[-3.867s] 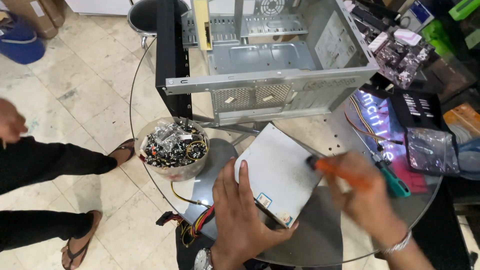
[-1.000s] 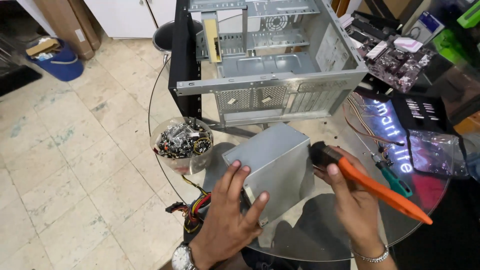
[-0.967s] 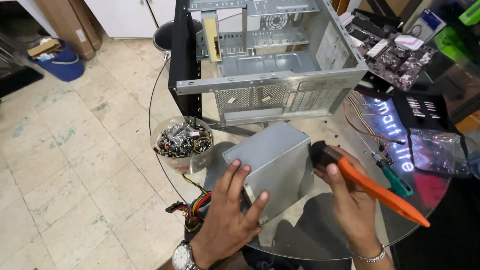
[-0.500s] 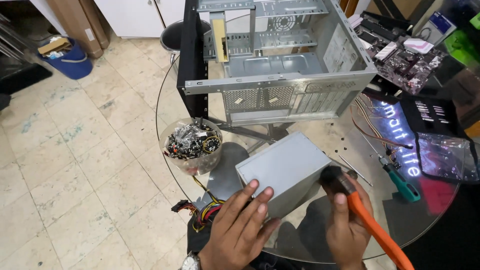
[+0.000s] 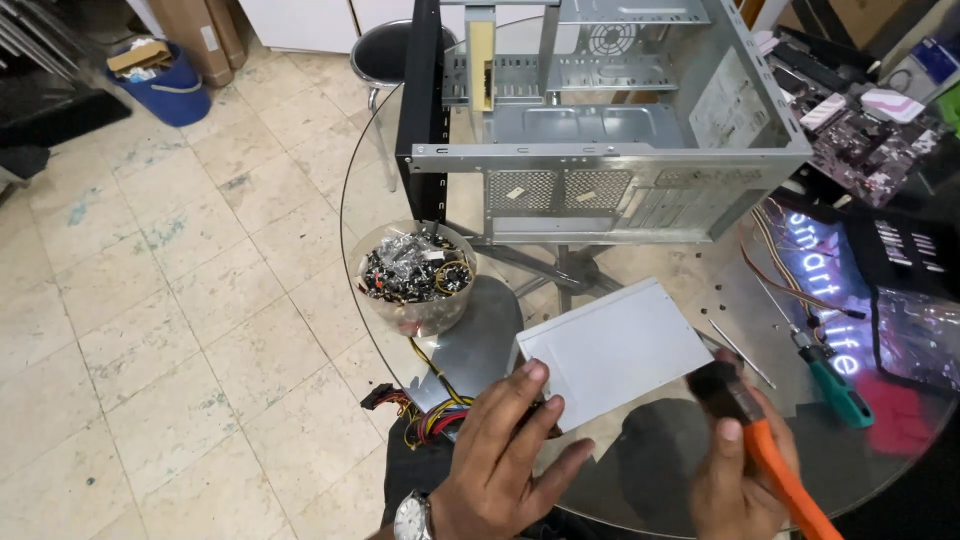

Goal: Cleaning a power supply unit with a brush and installing it into a computer case using a screwdriver.

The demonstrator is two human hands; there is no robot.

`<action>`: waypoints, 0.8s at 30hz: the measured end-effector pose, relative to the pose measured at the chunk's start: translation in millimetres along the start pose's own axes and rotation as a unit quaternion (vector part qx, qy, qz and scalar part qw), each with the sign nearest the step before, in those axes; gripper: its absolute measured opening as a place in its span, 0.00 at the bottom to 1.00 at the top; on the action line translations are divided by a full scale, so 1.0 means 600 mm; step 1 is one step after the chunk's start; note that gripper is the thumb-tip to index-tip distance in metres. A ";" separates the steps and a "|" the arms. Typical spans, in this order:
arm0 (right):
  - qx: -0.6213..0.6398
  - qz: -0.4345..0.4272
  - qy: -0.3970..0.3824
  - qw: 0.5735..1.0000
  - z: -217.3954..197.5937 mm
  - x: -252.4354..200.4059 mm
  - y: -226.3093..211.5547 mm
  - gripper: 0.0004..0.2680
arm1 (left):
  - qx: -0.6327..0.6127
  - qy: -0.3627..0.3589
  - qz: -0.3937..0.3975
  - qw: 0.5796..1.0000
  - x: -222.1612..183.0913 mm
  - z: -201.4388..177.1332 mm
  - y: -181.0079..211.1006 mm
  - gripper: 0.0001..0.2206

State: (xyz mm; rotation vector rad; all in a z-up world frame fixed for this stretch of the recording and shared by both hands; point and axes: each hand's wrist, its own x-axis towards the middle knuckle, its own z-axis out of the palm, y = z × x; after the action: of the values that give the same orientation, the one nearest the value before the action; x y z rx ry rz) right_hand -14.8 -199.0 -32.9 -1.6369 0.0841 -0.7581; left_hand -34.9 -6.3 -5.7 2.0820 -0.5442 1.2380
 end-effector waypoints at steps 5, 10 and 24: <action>-0.240 -0.145 -0.083 0.956 -0.052 0.065 -0.052 0.16 | -0.021 -0.104 -0.169 0.980 0.050 -0.029 0.011 0.44; -0.118 -0.194 -0.270 0.936 0.004 0.068 -0.121 0.09 | -0.032 -0.186 -0.227 0.955 0.052 -0.004 -0.013 0.50; -0.331 -0.347 -0.294 0.827 0.033 0.167 -0.081 0.10 | -0.034 -0.096 -0.193 0.976 0.058 -0.005 -0.016 0.39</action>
State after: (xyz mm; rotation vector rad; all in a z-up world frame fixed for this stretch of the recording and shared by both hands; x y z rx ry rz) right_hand 56.0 -217.0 53.3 -2.5622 -0.8230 -0.7541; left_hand -14.5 1.6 23.0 2.1330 -0.2421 0.7920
